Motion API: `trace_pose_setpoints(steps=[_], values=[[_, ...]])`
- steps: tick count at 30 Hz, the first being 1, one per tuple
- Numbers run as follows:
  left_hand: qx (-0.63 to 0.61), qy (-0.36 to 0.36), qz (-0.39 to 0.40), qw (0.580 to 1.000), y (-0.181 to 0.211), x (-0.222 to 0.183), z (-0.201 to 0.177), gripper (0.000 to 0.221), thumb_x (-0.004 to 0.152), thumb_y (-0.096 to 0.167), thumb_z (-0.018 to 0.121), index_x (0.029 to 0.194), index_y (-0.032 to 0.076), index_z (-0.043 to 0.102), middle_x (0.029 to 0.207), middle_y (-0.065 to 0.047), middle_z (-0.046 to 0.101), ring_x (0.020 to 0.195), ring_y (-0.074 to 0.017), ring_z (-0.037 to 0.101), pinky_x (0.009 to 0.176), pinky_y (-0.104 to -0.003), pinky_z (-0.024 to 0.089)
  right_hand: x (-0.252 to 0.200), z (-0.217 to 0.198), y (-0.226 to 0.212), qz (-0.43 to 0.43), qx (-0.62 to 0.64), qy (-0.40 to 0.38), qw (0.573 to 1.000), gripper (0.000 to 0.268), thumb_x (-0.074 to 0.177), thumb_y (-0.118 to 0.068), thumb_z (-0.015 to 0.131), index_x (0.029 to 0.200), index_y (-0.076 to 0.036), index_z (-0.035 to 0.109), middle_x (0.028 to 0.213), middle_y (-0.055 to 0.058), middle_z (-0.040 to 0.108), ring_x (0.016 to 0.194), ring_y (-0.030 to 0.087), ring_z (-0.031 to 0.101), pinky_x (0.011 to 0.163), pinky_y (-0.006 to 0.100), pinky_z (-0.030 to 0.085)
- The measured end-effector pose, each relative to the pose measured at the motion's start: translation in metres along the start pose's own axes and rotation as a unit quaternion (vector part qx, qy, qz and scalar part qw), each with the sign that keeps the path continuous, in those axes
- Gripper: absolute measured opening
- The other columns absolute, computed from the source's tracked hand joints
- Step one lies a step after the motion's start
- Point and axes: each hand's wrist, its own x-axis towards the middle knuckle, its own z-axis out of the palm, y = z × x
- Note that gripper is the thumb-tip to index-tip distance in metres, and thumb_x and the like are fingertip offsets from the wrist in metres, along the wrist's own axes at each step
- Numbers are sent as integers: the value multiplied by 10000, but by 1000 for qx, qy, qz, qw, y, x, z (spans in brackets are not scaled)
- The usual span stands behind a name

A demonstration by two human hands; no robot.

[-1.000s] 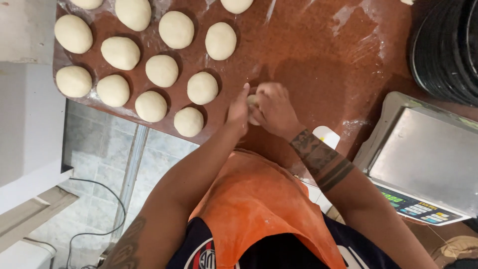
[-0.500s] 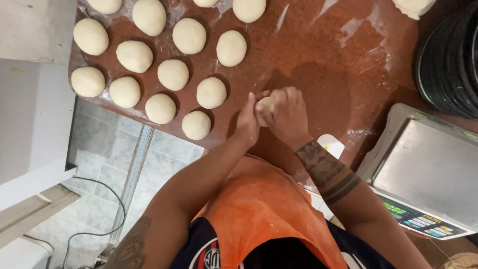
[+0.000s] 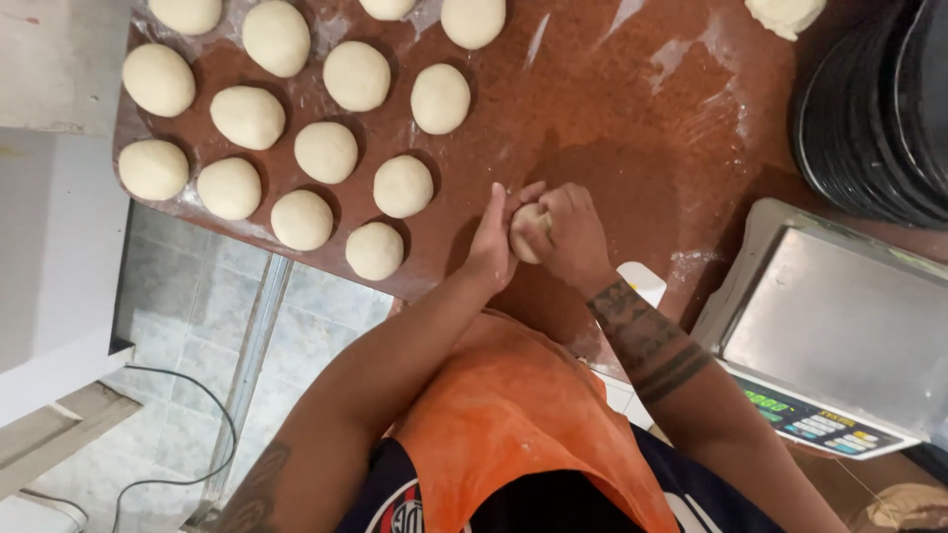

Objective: Shaping pieces of dough into uniform balls and arranging them on a work surface

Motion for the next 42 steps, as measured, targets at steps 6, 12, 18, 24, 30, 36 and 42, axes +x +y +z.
trace_pose_setpoints(steps=[6,12,18,24,30,36,42], values=[[225,158,-25,961,-1,27,-48,632,1017,677,390,1361,225,665,1387,-59,643,1322,-244,570,1153,-410,441,1,13,-19,-142,-179,-42,973,268,874,-360,746,829,-164,568,805,38,490,795,246,549,673,376,434],[-33,94,-69,993,-47,38,-62,726,970,647,595,1405,66,600,1341,-137,669,1181,-300,676,1130,-461,474,31,-21,-45,11,13,5,1000,587,1008,-671,510,1068,-89,556,980,100,502,920,323,582,751,392,493],[334,159,132,919,2,-11,-17,496,1066,549,398,1180,258,782,1234,-14,737,1252,-191,625,1149,-351,419,-15,42,-2,22,-192,18,981,393,933,-368,745,694,-174,501,701,13,474,670,188,561,615,266,435],[-83,-1,-77,994,-23,17,-48,758,977,754,388,1195,102,705,1019,-88,772,871,-171,756,797,-252,646,30,-17,-48,-6,-39,29,999,505,971,-609,621,880,-119,534,1060,99,544,999,331,559,834,436,447],[279,76,-56,956,41,-31,28,800,1008,718,188,1488,184,543,1550,-151,493,1455,-348,427,1235,-464,315,-1,15,-12,27,-181,-10,983,355,890,-352,772,722,-137,546,739,60,492,716,277,584,644,407,464],[182,94,-34,978,28,-9,-22,593,1038,614,441,1453,214,581,1499,-138,524,1322,-359,566,1106,-521,475,-16,49,15,353,343,-18,870,221,1010,-298,675,867,-132,695,659,55,626,614,150,611,527,310,508],[358,206,6,911,34,1,-24,553,877,683,658,1243,273,714,1189,-82,730,1181,-265,676,1026,-498,530,1,-48,-37,329,465,-88,817,508,1112,-396,347,1565,-169,386,1415,246,563,1163,375,654,882,537,596]])
